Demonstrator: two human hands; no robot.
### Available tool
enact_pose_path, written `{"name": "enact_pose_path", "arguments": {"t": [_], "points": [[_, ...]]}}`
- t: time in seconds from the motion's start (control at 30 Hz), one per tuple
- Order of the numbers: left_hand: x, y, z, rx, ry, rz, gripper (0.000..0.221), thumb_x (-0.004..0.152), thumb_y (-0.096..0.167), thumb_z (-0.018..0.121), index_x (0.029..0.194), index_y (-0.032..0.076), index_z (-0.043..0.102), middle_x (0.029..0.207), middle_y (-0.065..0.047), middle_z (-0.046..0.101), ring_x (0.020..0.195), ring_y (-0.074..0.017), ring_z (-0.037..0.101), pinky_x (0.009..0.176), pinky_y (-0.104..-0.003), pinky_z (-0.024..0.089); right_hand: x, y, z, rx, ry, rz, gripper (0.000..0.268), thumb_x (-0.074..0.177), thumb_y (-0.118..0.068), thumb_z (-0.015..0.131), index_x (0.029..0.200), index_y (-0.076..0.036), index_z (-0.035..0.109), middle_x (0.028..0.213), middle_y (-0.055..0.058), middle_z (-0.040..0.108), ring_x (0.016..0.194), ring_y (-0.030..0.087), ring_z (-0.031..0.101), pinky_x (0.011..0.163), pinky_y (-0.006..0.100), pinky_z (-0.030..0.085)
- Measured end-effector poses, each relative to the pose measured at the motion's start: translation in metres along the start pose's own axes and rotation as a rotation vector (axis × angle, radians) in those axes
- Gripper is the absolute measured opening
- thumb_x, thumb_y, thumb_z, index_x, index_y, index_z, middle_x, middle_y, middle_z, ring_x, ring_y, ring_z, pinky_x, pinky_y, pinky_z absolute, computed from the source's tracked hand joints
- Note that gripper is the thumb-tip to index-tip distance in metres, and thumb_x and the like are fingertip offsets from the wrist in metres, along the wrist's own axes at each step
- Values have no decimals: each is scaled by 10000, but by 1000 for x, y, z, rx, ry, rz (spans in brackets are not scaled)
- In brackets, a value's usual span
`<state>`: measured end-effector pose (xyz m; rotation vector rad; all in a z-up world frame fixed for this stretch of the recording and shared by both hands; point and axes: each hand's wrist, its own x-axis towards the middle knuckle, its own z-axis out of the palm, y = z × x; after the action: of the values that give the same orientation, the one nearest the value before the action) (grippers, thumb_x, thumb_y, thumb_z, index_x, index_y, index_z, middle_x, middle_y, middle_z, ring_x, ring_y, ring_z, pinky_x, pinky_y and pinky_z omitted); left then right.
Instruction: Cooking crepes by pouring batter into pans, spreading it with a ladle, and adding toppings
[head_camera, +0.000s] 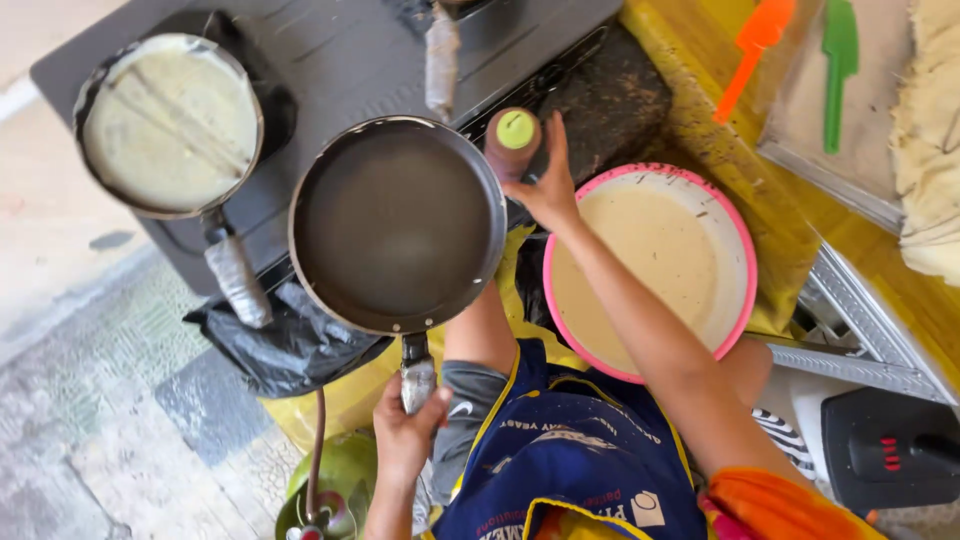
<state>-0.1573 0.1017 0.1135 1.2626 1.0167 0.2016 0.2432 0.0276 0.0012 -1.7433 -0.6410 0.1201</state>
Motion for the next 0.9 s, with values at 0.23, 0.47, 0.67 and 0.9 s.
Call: {"name": "enact_pose_path", "arguments": {"t": [0.23, 0.47, 0.67, 0.9], "points": [[16, -2, 6, 17, -73, -16, 211, 841, 221, 830, 820, 66, 689, 533, -46, 623, 433, -103, 529, 460, -274, 456, 34, -8, -27, 445, 61, 140, 605, 745, -33, 946, 1245, -64, 606, 1041, 73, 737, 916, 197, 720, 818, 316, 612], [36, -32, 55, 451, -383, -88, 341, 836, 431, 802, 789, 127, 656, 519, -24, 583, 460, -127, 575, 510, -309, 459, -42, -266, -137, -982, -659, 590, 895, 714, -570, 738, 1463, -215, 402, 1262, 163, 664, 1095, 349, 663, 863, 436, 490], [35, -49, 126, 431, -698, -148, 351, 874, 442, 770, 834, 115, 647, 605, -29, 652, 402, -114, 544, 460, -269, 435, -93, -224, -174, -1609, -1104, 633, 838, 878, -747, 561, 1465, -161, 445, 900, 81, 737, 873, 300, 720, 734, 391, 495], [33, -76, 145, 311, -733, -124, 462, 823, 402, 853, 1002, -2, 722, 550, -81, 663, 405, -153, 648, 458, -244, 535, -150, -226, -210, -1450, -1153, 746, 877, 742, -771, 604, 1438, -240, 545, 1196, 189, 772, 1205, 391, 700, 995, 538, 529]]}}
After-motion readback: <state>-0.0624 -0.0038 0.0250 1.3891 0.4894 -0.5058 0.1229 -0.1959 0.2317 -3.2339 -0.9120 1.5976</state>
